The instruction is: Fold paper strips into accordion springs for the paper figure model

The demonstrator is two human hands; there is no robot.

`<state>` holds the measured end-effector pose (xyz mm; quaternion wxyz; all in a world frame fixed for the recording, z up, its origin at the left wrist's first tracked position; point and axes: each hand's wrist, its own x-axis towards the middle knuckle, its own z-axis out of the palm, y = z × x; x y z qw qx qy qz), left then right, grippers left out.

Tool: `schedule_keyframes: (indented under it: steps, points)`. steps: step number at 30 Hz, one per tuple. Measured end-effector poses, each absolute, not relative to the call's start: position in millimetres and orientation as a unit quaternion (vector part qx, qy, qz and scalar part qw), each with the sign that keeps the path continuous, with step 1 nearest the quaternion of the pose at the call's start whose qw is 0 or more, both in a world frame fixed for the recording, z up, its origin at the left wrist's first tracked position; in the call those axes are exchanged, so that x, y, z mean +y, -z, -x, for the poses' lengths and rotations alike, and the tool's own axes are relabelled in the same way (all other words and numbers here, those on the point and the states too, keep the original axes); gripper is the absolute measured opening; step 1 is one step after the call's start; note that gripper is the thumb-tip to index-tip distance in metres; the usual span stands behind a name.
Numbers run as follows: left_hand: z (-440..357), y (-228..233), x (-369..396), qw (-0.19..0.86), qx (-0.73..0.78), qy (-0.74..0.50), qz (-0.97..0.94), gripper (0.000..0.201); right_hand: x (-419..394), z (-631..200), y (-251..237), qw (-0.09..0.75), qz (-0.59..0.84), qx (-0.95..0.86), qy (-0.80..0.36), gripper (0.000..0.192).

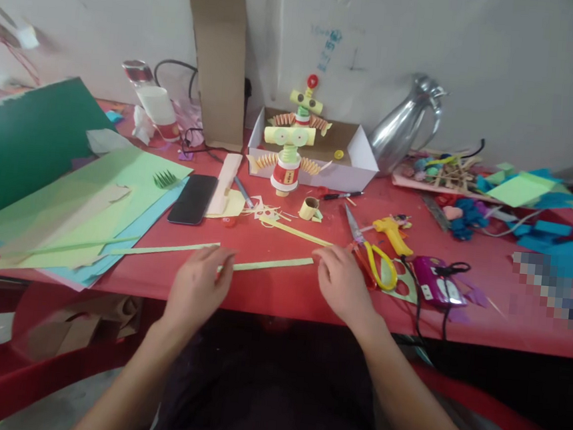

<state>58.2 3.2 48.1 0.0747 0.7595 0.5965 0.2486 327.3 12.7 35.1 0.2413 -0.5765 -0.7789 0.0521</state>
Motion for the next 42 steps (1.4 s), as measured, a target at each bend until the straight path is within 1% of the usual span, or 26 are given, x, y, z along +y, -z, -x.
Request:
schedule_keyframes:
  steps: [2, 8, 11, 14, 16, 19, 21, 23, 26, 29, 31, 34, 36, 37, 39, 41, 42]
  points:
    - [-44, -45, 15, 0.054, 0.593, -0.240, -0.766, 0.026, 20, -330, -33, 0.242, 0.566, -0.786, -0.062, 0.027]
    - [-35, -27, 28, 0.104, 0.559, -0.205, -0.796, 0.017, 37, -323, -22, 0.204, 0.541, -0.806, -0.124, 0.010]
    - [-37, -25, 28, 0.105, 0.547, -0.187, -0.809, 0.015, 37, -322, -25, 0.202, 0.544, -0.801, -0.149, 0.013]
    - [-38, -29, 26, 0.104, 0.531, -0.179, -0.822, 0.015, 33, -323, -31, 0.220, 0.537, -0.797, -0.168, 0.016]
    - [-37, -33, 24, 0.079, 0.524, -0.194, -0.826, 0.016, 28, -325, -32, 0.246, 0.531, -0.799, -0.140, 0.016]
    - [-35, -36, 23, -0.023, 0.471, -0.205, -0.858, 0.023, 20, -331, -26, 0.286, 0.491, -0.822, -0.026, 0.023]
    - [-33, -36, 21, -0.069, 0.395, -0.184, -0.897, 0.031, 14, -336, -20, 0.274, 0.443, -0.853, 0.040, 0.028]
    - [-33, -36, 18, -0.071, 0.342, -0.160, -0.923, 0.034, 9, -340, -14, 0.245, 0.410, -0.876, 0.070, 0.030]
    - [-36, -34, 10, -0.071, 0.372, -0.142, -0.915, 0.036, 3, -344, -10, 0.218, 0.406, -0.884, 0.077, 0.030]
    - [-40, -29, 2, -0.072, 0.432, -0.128, -0.890, 0.038, 1, -346, -11, 0.210, 0.413, -0.885, 0.051, 0.028]
    - [-38, -24, -1, -0.063, 0.457, -0.142, -0.876, 0.037, 0, -346, -12, 0.227, 0.420, -0.879, 0.011, 0.028]
    - [-32, -20, 3, -0.025, 0.492, -0.204, -0.846, 0.031, 3, -345, -15, 0.297, 0.461, -0.830, -0.101, 0.030]
    - [-29, -21, 9, 0.035, 0.511, -0.243, -0.823, 0.028, 7, -345, -18, 0.328, 0.505, -0.775, -0.191, 0.027]
    - [-28, -22, 14, 0.075, 0.518, -0.251, -0.814, 0.027, 11, -345, -19, 0.330, 0.525, -0.750, -0.229, 0.025]
    - [-28, -27, 23, 0.150, 0.531, -0.242, -0.799, 0.026, 20, -344, -22, 0.307, 0.555, -0.719, -0.283, 0.022]
    - [-30, -31, 30, 0.181, 0.542, -0.220, -0.790, 0.028, 29, -342, -24, 0.283, 0.570, -0.715, -0.290, 0.020]
    - [-32, -32, 33, 0.173, 0.545, -0.217, -0.791, 0.031, 32, -341, -25, 0.278, 0.576, -0.719, -0.273, 0.020]
